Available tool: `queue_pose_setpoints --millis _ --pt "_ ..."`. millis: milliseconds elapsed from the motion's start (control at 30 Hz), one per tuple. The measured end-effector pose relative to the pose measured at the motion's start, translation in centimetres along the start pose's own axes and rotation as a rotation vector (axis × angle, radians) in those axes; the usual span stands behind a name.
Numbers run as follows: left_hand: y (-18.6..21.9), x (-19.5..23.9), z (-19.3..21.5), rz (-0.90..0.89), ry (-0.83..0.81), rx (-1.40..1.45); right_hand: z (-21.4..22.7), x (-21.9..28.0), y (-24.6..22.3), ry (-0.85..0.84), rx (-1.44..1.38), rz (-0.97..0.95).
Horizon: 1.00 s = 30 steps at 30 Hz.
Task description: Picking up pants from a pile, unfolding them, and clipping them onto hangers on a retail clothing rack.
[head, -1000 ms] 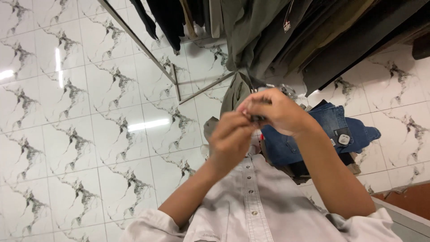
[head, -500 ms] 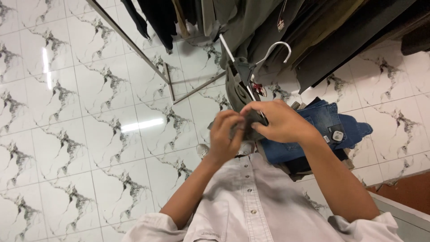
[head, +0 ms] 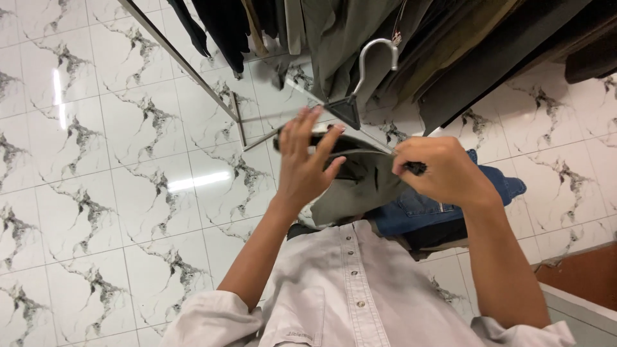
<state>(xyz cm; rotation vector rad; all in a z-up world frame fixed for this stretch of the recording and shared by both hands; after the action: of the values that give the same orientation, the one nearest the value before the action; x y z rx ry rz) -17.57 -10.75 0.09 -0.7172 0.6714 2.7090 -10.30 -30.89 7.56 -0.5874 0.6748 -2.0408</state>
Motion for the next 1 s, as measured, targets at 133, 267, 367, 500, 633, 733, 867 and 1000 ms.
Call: queue_pose_setpoints --millis 133,267,367,500,633,733,867,1000 --pt "-3.5 2.0 -1.6 0.087 -0.122 -0.059 1.6 1.8 0.5 0.126 0.068 0.1" --pt "-7.5 4.8 -6.3 0.249 -0.673 0.041 3.4 3.0 -0.1 0.107 0.062 0.161" --pt "-7.2 4.4 -4.2 0.213 -0.544 0.173 4.6 3.2 -0.1 0.107 0.003 0.105" --pt "-6.3 2.8 0.2 0.131 -0.507 0.199 5.6 4.3 1.6 0.115 0.006 0.022" --pt "-7.3 3.0 2.0 0.341 -0.751 0.168 5.8 4.7 3.0 0.11 -0.07 -0.112" --pt "-9.0 4.1 1.3 0.438 -0.849 0.171 5.6 4.7 4.2 0.125 -0.134 -0.134" --pt "-11.0 5.9 -0.6 0.44 -0.709 0.513 5.7 4.2 4.5 0.156 -0.167 -0.111" --pt "-11.2 5.6 0.7 0.581 -0.66 0.592 6.0 3.3 5.4 0.113 -0.147 -0.104"
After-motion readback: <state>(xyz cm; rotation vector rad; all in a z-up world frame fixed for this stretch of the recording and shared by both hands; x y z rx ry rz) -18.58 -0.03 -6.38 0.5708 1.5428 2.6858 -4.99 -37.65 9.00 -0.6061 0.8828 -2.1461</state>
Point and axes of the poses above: each hand's wrist, its own x-axis away from the middle knuckle, its own z-axis out of the back of the hand, y = z × x, the point moved 6 cm from there along -x, towards the middle knuckle, and after that the axes turned 15 degrees about -y, right-handed, at the moved point
